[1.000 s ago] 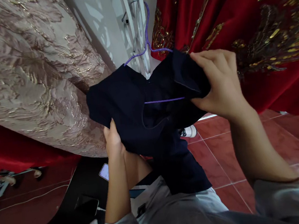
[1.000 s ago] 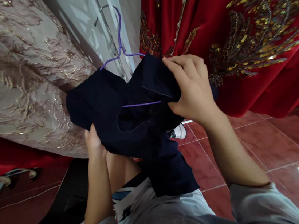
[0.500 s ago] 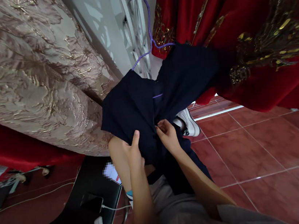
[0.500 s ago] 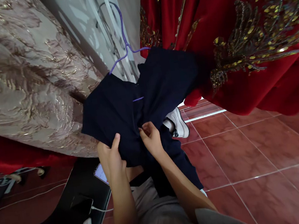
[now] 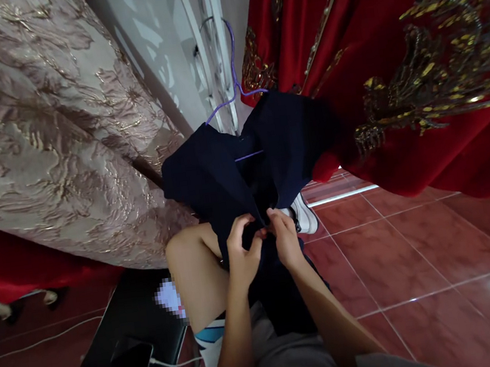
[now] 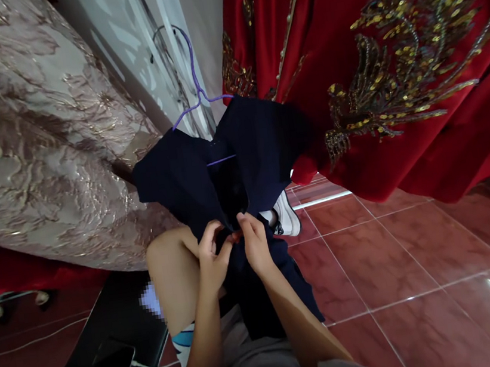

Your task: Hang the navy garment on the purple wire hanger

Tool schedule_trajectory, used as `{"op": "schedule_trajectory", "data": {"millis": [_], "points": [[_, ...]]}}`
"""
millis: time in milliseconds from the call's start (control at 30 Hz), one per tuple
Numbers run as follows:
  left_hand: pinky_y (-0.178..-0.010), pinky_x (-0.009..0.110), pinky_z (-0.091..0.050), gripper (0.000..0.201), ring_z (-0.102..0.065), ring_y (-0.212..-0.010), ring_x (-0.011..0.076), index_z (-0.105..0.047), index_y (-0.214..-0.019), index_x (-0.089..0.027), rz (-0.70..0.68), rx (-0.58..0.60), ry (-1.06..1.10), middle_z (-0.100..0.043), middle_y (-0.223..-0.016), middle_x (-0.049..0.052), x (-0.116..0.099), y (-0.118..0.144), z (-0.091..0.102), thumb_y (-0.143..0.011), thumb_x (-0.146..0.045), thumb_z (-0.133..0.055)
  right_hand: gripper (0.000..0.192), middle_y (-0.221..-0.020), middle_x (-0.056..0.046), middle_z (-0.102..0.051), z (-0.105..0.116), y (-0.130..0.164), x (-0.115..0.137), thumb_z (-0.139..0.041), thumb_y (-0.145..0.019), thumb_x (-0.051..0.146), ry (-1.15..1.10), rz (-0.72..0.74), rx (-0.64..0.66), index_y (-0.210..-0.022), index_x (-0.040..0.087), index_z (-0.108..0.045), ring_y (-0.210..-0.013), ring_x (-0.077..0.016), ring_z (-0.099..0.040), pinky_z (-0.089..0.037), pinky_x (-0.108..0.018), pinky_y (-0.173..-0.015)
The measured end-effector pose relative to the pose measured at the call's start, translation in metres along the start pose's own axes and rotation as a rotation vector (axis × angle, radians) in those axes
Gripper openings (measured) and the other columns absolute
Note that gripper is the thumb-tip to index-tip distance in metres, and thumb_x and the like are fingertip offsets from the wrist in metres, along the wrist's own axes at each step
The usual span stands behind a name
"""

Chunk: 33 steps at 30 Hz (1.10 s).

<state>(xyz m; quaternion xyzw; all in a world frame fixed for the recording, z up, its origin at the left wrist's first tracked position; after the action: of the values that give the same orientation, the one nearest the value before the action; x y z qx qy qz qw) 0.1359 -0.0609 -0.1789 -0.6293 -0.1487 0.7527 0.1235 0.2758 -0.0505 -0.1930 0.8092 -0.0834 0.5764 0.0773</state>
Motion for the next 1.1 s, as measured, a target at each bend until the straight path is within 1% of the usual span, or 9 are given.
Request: {"op": "schedule_trajectory", "data": {"millis": [100,267,533,633,800,900,1000,1067,1100], "points": [[-0.109,0.042,-0.054,0.040,-0.066,-0.120,0.0260,-0.064,-0.134,-0.025,-0.027,0.041,0.021,-0.067,-0.127,0.009,-0.008,0.004,-0.008,-0.094,-0.022,-0.069,0.048,-0.059,0.004,-0.047,0.001,-0.001,-0.003,-0.070,-0.089,0.054,-0.083,0.000,0.007,-0.065,0.020,-0.048,-0.057,-0.0097,-0.045,-0.039,-0.023,-0.058],[-0.107,0.041,-0.053,0.029,-0.067,-0.117,0.0255,-0.067,-0.125,-0.021,0.025,0.047,0.022,-0.070,-0.120,0.009,-0.008,0.002,-0.004,-0.096,-0.019,-0.063,0.047,-0.054,0.003,-0.051,-0.008,0.000,0.003,-0.076,-0.088,0.051,-0.065,0.007,0.173,-0.061,0.017,-0.057,-0.051,-0.0076,-0.044,-0.037,-0.023,-0.056],[-0.071,0.026,-0.049,0.012,-0.060,-0.073,0.0157,-0.064,-0.083,-0.018,-0.094,-0.157,-0.037,-0.061,-0.078,0.002,-0.012,-0.013,0.012,-0.092,-0.015,-0.058,0.040,-0.055,0.002,-0.057,-0.030,0.004,0.022,-0.069,-0.093,0.052,0.135,-0.033,0.405,-0.079,0.014,-0.072,-0.050,-0.0073,-0.047,-0.035,-0.022,-0.053],[-0.069,0.025,-0.047,0.013,-0.058,-0.073,0.0154,-0.064,-0.085,-0.018,-0.104,-0.173,-0.124,-0.059,-0.079,0.002,-0.013,-0.021,0.009,-0.096,-0.018,-0.056,0.037,-0.050,0.003,-0.054,-0.038,-0.014,0.059,-0.068,-0.092,0.048,0.125,0.016,0.349,-0.076,0.014,-0.073,-0.045,-0.0065,-0.043,-0.032,-0.022,-0.048],[-0.072,0.029,-0.050,0.011,-0.061,-0.077,0.0175,-0.061,-0.088,-0.018,-0.142,-0.175,-0.241,-0.060,-0.081,0.004,0.002,-0.026,-0.002,-0.097,-0.019,-0.054,0.036,-0.048,0.004,-0.050,-0.058,-0.051,0.167,-0.068,-0.094,0.048,0.036,0.304,0.196,-0.076,0.016,-0.072,-0.042,-0.0048,-0.039,-0.027,-0.019,-0.042],[-0.072,0.031,-0.052,0.010,-0.062,-0.076,0.0184,-0.062,-0.088,-0.018,-0.152,-0.114,-0.258,-0.061,-0.080,0.004,0.009,-0.032,-0.006,-0.095,-0.017,-0.054,0.044,-0.050,0.004,-0.050,-0.074,-0.061,0.200,-0.065,-0.096,0.056,0.051,0.369,0.218,-0.078,0.017,-0.069,-0.042,-0.0045,-0.041,-0.029,-0.017,-0.041],[-0.073,0.032,-0.056,0.004,-0.067,-0.075,0.0182,-0.067,-0.091,-0.018,-0.169,0.057,-0.258,-0.067,-0.083,0.004,-0.010,-0.046,-0.007,-0.090,-0.016,-0.064,0.042,-0.051,0.004,-0.053,-0.081,-0.060,0.197,-0.065,-0.097,0.052,0.091,0.388,0.266,-0.077,0.016,-0.069,-0.041,-0.0039,-0.043,-0.032,-0.016,-0.042],[-0.084,0.034,-0.060,0.019,-0.072,-0.088,0.0191,-0.070,-0.109,-0.020,-0.213,0.113,-0.227,-0.072,-0.101,0.006,-0.042,-0.062,0.002,-0.090,-0.019,-0.070,0.038,-0.050,0.004,-0.054,-0.080,-0.057,0.188,-0.065,-0.098,0.044,0.112,0.382,0.288,-0.074,0.016,-0.068,-0.041,-0.0035,-0.042,-0.032,-0.015,-0.042],[-0.091,0.035,-0.060,0.030,-0.072,-0.099,0.0201,-0.067,-0.123,-0.021,-0.261,0.055,-0.194,-0.071,-0.114,0.009,-0.065,-0.073,0.013,-0.093,-0.021,-0.069,0.036,-0.050,0.004,-0.054,-0.079,-0.056,0.185,-0.065,-0.098,0.040,0.121,0.380,0.293,-0.072,0.015,-0.067,-0.041,-0.0033,-0.042,-0.033,-0.015,-0.042]]}}
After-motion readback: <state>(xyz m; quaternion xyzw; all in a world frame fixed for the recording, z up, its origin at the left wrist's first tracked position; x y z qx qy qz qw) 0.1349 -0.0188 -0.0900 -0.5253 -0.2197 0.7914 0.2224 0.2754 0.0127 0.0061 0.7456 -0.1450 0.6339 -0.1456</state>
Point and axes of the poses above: each hand's wrist, its own y-axis away from the middle knuckle, its own z-axis out of the back of the hand, x = y × z, the point moved 8 cm from there along -y, towards the middle knuckle
